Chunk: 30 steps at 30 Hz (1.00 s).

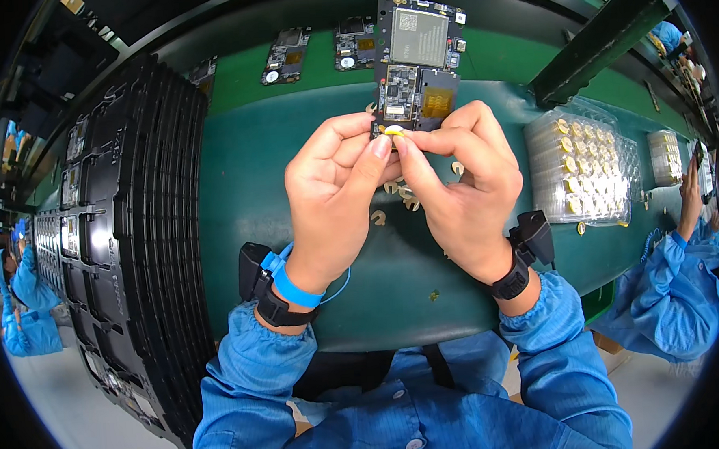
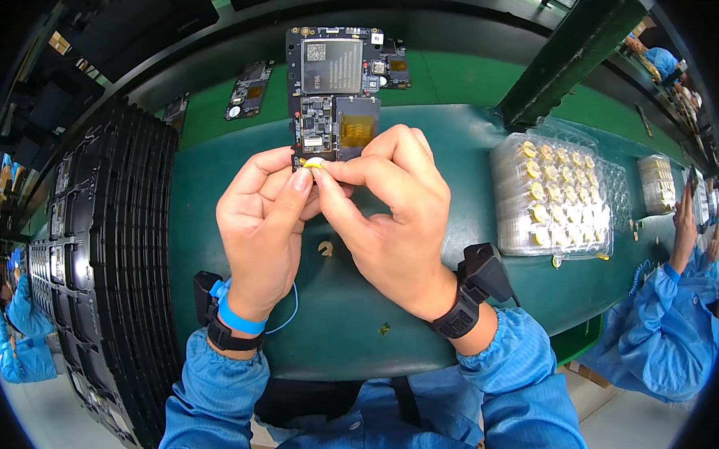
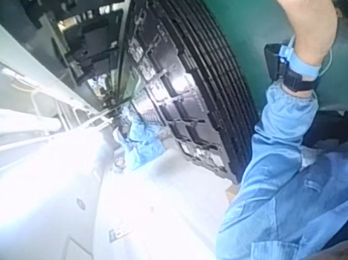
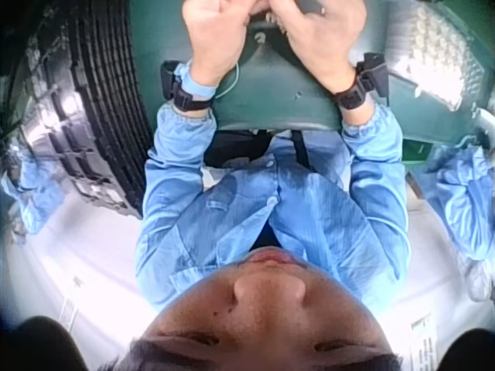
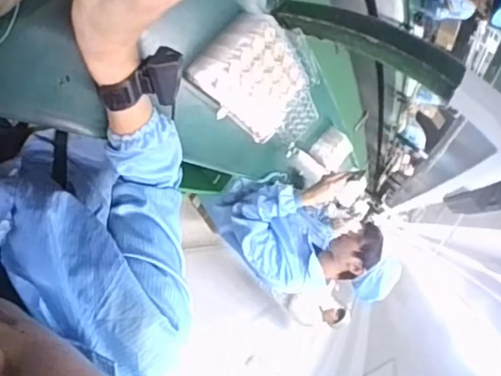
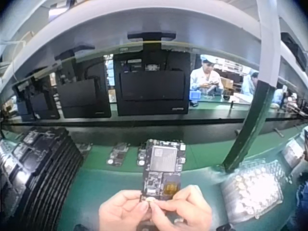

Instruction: Assemble components and attach small seals or spacers to electronic circuit boards on a factory line.

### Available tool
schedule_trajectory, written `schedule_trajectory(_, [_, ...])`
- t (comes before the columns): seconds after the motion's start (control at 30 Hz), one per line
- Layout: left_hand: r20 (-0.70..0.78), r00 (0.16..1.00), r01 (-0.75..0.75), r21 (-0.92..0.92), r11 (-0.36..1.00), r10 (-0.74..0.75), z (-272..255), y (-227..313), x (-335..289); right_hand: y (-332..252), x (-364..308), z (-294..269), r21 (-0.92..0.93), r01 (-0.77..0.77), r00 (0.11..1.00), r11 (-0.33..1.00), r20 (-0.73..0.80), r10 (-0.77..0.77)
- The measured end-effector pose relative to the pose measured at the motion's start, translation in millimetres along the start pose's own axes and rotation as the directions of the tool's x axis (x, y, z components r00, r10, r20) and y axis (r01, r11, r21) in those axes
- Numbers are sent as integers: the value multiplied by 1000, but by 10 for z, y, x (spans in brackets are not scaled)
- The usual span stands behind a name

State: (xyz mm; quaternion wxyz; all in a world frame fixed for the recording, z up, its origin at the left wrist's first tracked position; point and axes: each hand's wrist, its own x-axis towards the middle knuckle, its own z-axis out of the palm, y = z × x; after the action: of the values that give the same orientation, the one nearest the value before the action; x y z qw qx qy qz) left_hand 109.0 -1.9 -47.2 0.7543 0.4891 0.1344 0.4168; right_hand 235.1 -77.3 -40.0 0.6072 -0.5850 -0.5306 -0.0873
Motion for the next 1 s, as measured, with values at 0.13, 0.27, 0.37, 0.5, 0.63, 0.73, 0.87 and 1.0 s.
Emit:
schedule_trajectory(0.13, [-25,997,-68,67,995,70,25,-4,-11,-21,-13,-6,63,-74,997,995,4,74])
schedule_trajectory(0.27, [-17,996,-83,106,991,86,30,3,-16,-57,3,-47,76,-109,994,991,29,107])
schedule_trajectory(0.37, [-16,996,-90,118,989,92,18,-13,-13,-25,10,-62,72,-114,993,991,34,112])
schedule_trajectory(0.5, [-21,996,-88,140,986,92,1,32,10,-17,62,-56,44,-38,998,998,47,36])
schedule_trajectory(0.63, [-55,996,-57,128,990,65,-39,56,24,9,68,-14,-43,57,994,997,94,-53])
schedule_trajectory(0.73, [-69,997,-31,115,993,39,-20,56,42,60,54,-26,-92,127,985,988,129,-115])
schedule_trajectory(0.87, [-86,996,35,-6,999,-36,-8,-3,69,111,40,-58,-152,198,973,968,149,-176])
schedule_trajectory(1.0, [-155,988,4,33,999,1,-199,-65,105,70,-56,51,69,-32,995,997,99,25])
